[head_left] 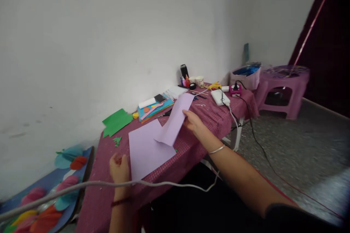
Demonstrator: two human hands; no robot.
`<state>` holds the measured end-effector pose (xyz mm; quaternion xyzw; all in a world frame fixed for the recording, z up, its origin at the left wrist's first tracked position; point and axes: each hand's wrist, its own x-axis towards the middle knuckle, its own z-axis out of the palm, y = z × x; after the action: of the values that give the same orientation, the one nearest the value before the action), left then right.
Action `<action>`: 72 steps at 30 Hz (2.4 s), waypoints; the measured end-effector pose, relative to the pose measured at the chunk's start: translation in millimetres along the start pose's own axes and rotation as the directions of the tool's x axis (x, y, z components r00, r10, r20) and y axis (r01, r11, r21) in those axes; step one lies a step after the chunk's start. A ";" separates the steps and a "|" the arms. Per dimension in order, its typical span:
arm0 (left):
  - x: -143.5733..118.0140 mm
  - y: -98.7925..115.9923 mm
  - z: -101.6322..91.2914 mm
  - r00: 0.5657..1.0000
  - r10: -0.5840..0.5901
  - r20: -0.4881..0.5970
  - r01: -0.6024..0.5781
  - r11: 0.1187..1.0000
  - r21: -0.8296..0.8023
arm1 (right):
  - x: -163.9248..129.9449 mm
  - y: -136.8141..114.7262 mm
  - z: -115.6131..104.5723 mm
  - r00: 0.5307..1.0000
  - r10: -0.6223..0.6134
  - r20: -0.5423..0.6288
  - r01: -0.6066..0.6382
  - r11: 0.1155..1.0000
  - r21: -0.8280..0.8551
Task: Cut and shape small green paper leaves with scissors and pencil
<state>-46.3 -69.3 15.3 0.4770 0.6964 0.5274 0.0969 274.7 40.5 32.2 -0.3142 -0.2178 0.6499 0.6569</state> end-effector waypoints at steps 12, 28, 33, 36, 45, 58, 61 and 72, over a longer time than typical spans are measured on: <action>-106.0 151.6 66.0 0.448 0.693 0.564 -0.888 0.418 0.192 | -87.2 -5.3 -5.0 0.988 0.122 0.090 -0.120 0.992 -0.030; -87.5 128.3 133.3 0.297 0.285 0.911 -0.678 0.735 -0.009 | -94.2 -10.2 -89.2 0.940 0.273 0.205 -0.124 0.832 -0.540; -78.3 113.7 143.2 0.243 0.272 0.931 -0.568 0.818 -0.091 | -89.6 4.0 -97.1 0.954 0.225 0.197 -0.087 0.838 -0.539; -72.8 108.4 143.8 0.246 0.224 0.943 -0.432 0.896 -0.100 | -88.2 4.5 -97.4 0.953 0.229 0.198 -0.090 0.840 -0.535; -65.5 98.7 142.9 0.242 0.053 0.969 0.001 0.999 -0.055 | -87.2 5.6 -105.1 0.946 0.232 0.226 -0.074 0.834 -0.547; -73.9 95.4 139.7 0.330 0.155 0.931 -0.214 0.973 -0.086 | -98.9 5.2 -99.3 0.930 0.181 0.319 0.035 0.822 -0.568; -74.0 94.7 140.1 0.335 0.156 0.929 -0.222 0.971 -0.083 | -96.9 7.8 -101.7 0.929 0.181 0.324 0.034 0.829 -0.558; -70.4 87.9 140.8 0.305 0.182 0.935 -0.247 0.963 -0.107 | -95.5 3.8 -101.6 0.902 0.140 0.409 0.139 0.802 -0.581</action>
<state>130.0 -33.9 2.2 0.7832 0.4582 0.1449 0.3946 336.8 -67.4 -30.7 -0.3525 -0.5511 0.6011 0.4591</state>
